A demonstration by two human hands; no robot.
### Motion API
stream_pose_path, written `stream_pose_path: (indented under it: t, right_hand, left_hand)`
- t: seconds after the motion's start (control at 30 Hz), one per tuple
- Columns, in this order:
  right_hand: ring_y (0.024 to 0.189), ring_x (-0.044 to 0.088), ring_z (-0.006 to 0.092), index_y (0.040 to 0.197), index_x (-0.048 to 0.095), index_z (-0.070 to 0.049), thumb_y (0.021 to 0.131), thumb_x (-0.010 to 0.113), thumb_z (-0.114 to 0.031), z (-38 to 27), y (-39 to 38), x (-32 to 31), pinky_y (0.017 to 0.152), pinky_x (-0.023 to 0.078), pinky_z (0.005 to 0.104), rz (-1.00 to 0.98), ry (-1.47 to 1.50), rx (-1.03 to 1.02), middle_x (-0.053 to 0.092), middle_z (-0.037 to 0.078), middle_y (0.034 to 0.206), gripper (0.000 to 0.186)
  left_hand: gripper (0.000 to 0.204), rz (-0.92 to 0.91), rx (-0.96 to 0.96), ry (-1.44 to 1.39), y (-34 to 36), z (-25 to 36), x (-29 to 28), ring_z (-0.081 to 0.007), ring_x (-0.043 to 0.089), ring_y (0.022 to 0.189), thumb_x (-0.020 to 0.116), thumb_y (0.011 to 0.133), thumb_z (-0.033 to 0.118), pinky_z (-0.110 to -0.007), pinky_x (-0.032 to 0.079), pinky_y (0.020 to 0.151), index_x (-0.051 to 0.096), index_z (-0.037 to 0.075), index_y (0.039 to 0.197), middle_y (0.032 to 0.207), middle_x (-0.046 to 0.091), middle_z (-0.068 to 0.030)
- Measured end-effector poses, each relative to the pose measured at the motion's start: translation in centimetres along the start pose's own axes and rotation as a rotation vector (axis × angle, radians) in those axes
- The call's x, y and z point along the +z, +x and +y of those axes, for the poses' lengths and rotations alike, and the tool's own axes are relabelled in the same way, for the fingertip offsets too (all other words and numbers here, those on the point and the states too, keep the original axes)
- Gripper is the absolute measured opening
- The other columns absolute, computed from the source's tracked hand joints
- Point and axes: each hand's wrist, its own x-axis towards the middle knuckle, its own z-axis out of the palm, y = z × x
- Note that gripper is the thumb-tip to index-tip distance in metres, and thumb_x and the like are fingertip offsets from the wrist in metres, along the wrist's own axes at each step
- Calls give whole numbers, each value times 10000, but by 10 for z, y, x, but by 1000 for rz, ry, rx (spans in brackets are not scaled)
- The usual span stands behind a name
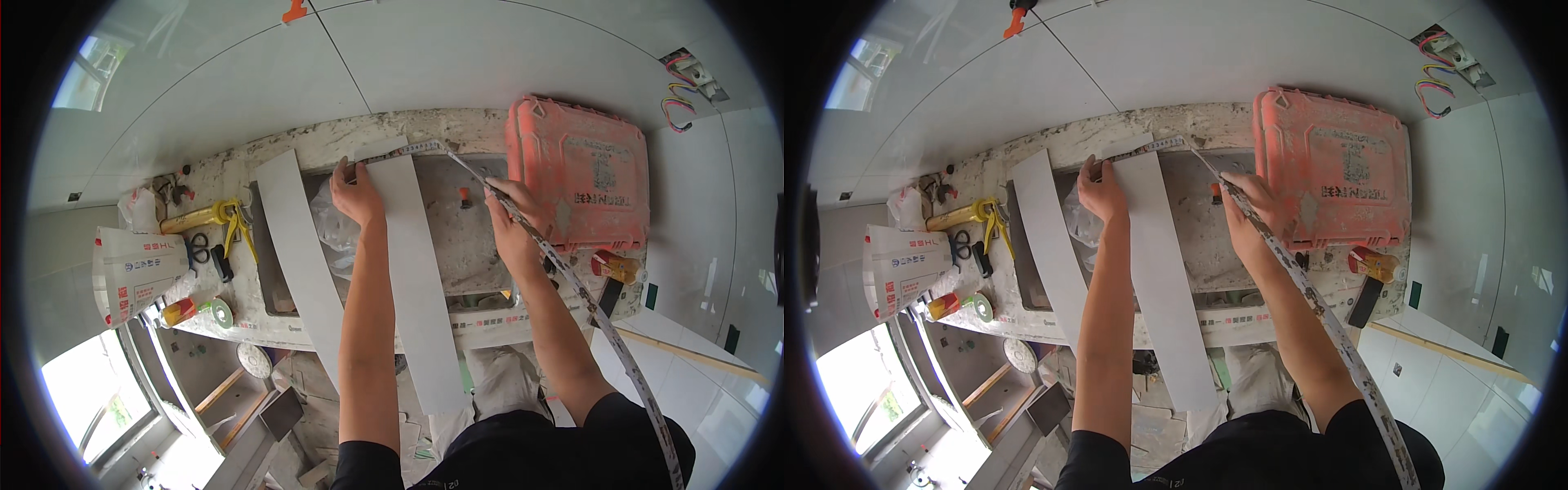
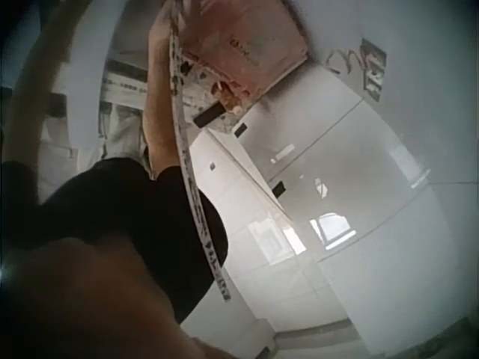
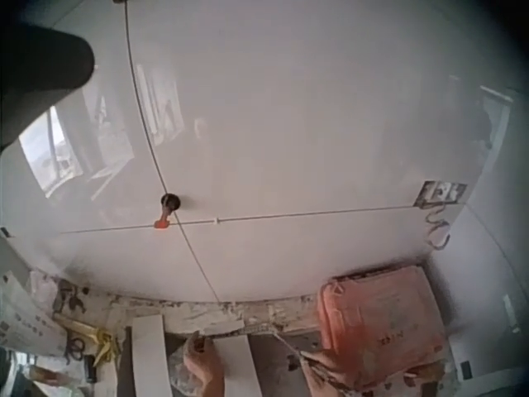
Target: Applying mortar to a window sill and measuring tiles for installation during a room renovation.
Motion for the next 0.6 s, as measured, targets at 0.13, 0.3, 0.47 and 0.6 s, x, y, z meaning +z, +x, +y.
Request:
stream_pose_path:
  t: [0.13, 0.3, 0.47, 0.6]
  right_hand:
    - [998, 789, 221, 1221, 770, 31, 1019, 790, 22, -3, 5, 7, 888, 612, 327, 3, 6, -13, 803, 137, 1101, 203]
    - [947, 815, 274, 1197, 765, -1, 983, 795, 28, 1, 7, 7, 826, 642, 357, 12, -17, -19, 787, 159, 1069, 218]
    - [937, 811, 264, 1180, 761, 3, 973, 799, 28, 0, 8, 4, 821, 642, 355, -17, -22, -3, 786, 156, 1064, 211]
    - [917, 809, 251, 1164, 758, 8, 972, 803, 25, 1, 9, 3, 811, 641, 349, -15, -19, -15, 788, 154, 1053, 198]
  left_hand:
    - [361, 8, -3, 15, -3, 1, 0, -246, 762, 924, 821, 971, 97, -415, 594, 835, 770, 15, 1319, 1024, 791, -93]
    - [355, 18, 11, 25, -4, 6, 3, -249, 763, 932, 814, 974, 88, -421, 590, 832, 769, 20, 1320, 1022, 794, -91]
    - [340, 27, 61, 92, -3, 3, 3, -261, 756, 940, 810, 974, 82, -441, 580, 859, 766, 20, 1305, 1002, 786, -89]
    - [322, 26, 44, 72, -5, 5, 6, -271, 747, 946, 809, 972, 85, -454, 572, 873, 770, 40, 1289, 1020, 775, -85]
